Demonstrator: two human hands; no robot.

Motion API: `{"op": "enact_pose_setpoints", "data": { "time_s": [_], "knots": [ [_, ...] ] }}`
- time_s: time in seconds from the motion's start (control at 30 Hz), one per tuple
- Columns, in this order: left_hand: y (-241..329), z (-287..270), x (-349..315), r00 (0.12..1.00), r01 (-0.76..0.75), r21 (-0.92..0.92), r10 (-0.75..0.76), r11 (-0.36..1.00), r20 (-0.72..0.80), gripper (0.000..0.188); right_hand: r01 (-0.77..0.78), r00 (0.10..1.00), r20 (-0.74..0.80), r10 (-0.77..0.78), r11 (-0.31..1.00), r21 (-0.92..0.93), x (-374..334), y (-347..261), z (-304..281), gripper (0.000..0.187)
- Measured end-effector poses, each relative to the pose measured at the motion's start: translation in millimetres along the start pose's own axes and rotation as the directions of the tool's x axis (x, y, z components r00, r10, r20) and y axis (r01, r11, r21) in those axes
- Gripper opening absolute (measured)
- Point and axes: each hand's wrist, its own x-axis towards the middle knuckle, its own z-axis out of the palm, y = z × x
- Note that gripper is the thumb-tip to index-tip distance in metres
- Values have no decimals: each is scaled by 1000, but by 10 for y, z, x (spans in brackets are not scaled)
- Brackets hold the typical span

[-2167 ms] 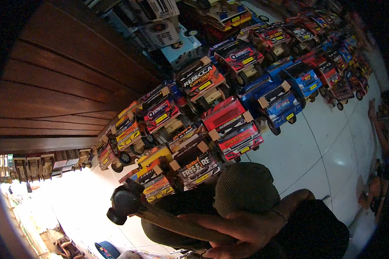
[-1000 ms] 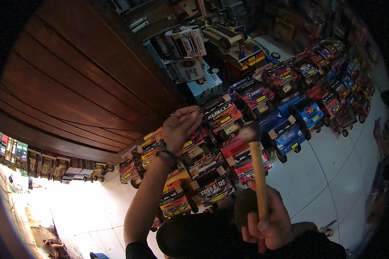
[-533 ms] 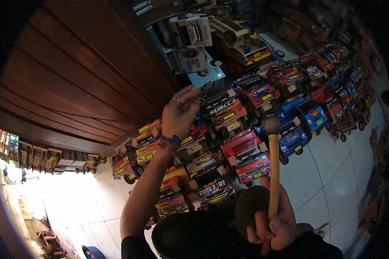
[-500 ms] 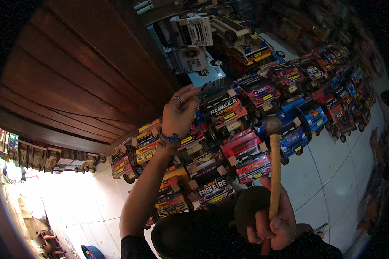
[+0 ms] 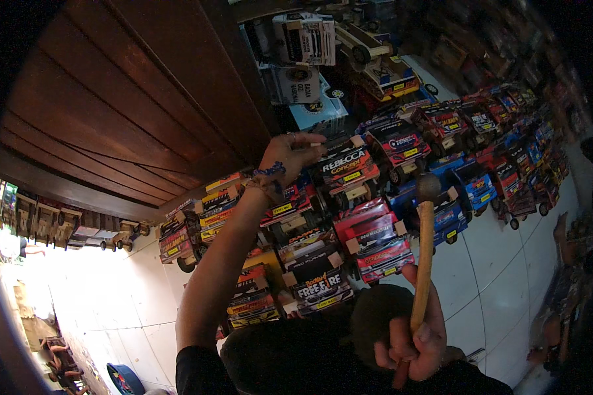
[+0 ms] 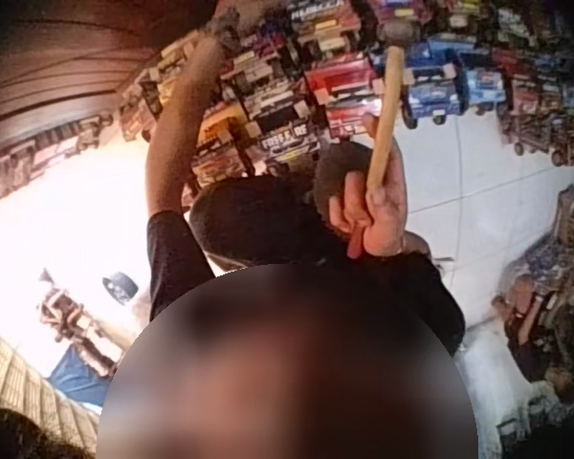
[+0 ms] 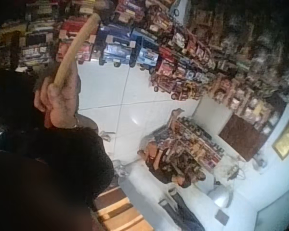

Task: The person uses a hammer to tap small wooden pieces onto toy trucks displayed on a wall rack. They repeatedly pick up trucks, align the pieces, and tap them into place before returning the trucks to the rack.

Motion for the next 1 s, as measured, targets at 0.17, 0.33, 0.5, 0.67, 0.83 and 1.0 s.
{"op": "enact_pose_setpoints", "data": {
  "time_s": [0.17, 0.33, 0.5, 0.67, 0.83, 1.0],
  "knots": [
    [1, -24, 37, 999, -44, 146, 46, 988, -7, 26, 53, 998, -11, -54, 998, -25, 10, 56, -63, 83],
    [40, -105, 58, 999, 54, 370, -47, 928, -28, 18, -8, 1000, 0, 8, 997, -77, 55, 30, -27, 82],
    [10, -188, 163, 994, 9, 218, -33, 976, 107, 19, 1, 1000, -20, -4, 991, -137, 88, 26, 22, 81],
    [-94, -262, 284, 972, 72, 41, -79, 997, 223, 19, -15, 1000, -28, 10, 986, -167, 104, 21, 34, 79],
    [-150, -299, 369, 945, 128, -65, -102, 990, 312, 20, -8, 1000, -23, 4, 983, -184, 150, 37, 47, 79],
    [-146, -340, 361, 935, 110, -5, -102, 994, 341, 23, -26, 998, -63, 10, 968, -250, 157, 38, 92, 81]
  ]
}}
